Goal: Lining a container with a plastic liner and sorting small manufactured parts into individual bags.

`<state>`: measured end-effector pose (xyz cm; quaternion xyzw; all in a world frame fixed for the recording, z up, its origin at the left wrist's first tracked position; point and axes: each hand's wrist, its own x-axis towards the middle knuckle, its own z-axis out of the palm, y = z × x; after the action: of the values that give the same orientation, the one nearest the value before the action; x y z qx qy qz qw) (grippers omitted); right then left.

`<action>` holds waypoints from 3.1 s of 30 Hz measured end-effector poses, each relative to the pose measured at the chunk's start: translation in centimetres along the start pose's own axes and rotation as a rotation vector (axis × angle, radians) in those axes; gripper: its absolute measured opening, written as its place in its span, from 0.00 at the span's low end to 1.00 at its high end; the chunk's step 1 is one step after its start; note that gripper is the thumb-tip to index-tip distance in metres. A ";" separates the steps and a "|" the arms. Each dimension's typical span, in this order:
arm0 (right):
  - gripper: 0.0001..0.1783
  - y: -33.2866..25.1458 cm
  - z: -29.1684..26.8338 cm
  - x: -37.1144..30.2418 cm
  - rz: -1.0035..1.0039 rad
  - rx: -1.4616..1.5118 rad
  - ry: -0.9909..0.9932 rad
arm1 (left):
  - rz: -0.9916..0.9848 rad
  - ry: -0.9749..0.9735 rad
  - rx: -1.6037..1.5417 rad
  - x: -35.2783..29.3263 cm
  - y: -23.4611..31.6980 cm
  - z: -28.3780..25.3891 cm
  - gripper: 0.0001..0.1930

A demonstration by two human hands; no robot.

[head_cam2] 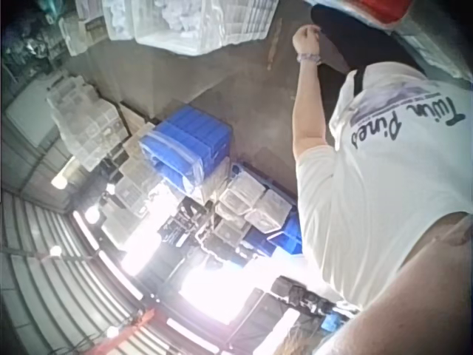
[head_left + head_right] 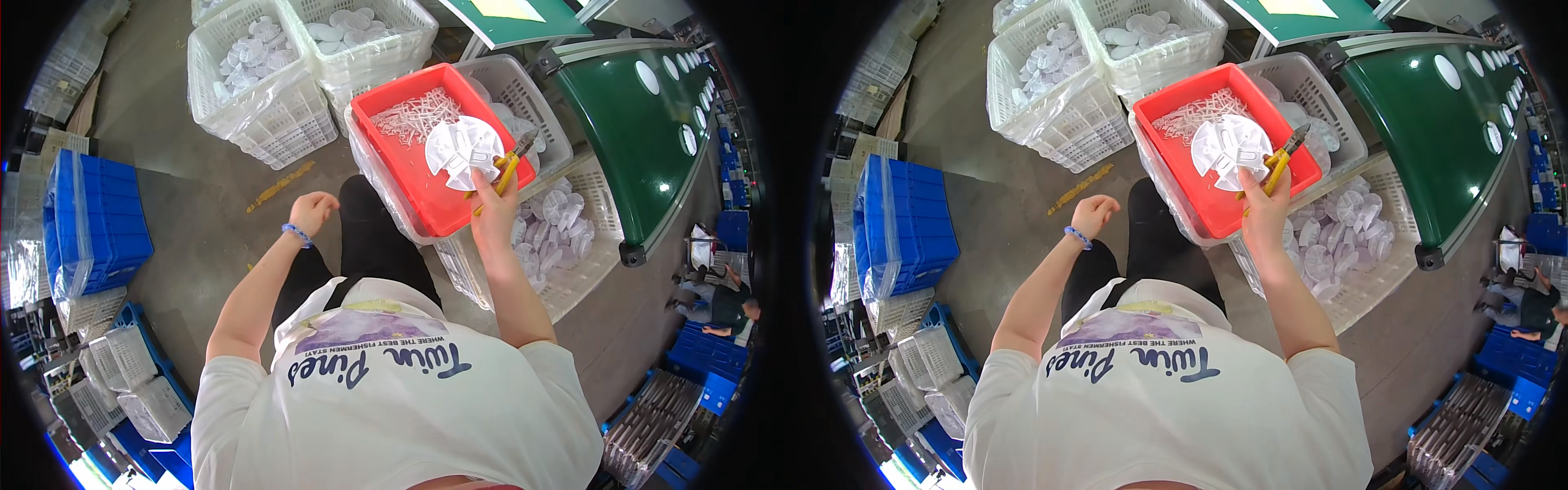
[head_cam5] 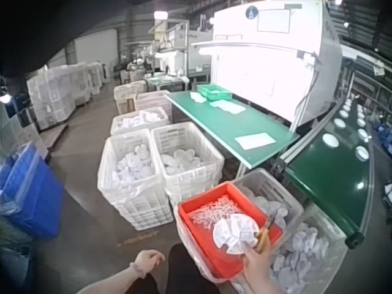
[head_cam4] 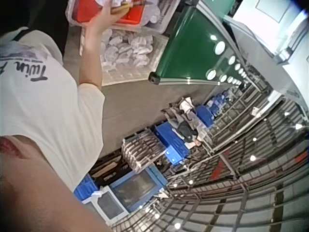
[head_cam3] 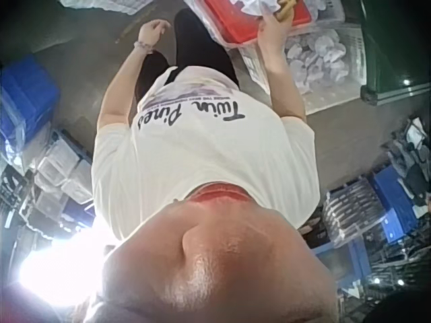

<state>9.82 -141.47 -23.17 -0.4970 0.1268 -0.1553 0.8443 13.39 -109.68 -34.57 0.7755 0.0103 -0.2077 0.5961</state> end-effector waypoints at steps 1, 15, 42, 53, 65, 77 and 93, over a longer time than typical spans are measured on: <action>0.22 -0.1 0.1 0.0 0.000 0.002 -0.002 | -0.061 -0.034 0.379 0.2 -2.4 -1.5 0.07; 0.22 0.3 -0.1 -0.7 -0.064 -0.097 -0.042 | -0.540 -0.128 0.759 1.7 2.3 -5.6 0.29; 0.13 0.3 -18.1 -4.7 -0.305 -0.690 0.251 | -0.137 0.270 -1.100 7.0 14.6 -7.1 0.25; 0.28 8.7 -33.7 -1.8 0.126 -1.323 0.491 | -0.542 -0.033 -0.848 2.1 4.4 -0.5 0.15; 0.21 5.4 -28.9 -0.2 -0.114 -1.211 0.656 | -0.452 -0.012 -0.659 -2.4 6.7 2.6 0.15; 0.23 -4.4 -4.7 -6.1 0.401 -0.374 -0.489 | 0.124 -0.639 0.384 -5.8 19.7 12.5 0.32; 0.34 -5.1 1.4 -7.4 -0.387 -1.456 -0.672 | 0.184 -0.177 -0.375 -6.0 10.2 9.2 0.28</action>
<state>2.89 -139.77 -17.61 -0.9529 -0.1517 -0.0200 0.2617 7.74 -119.76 -25.05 0.6276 -0.0743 -0.2142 0.7448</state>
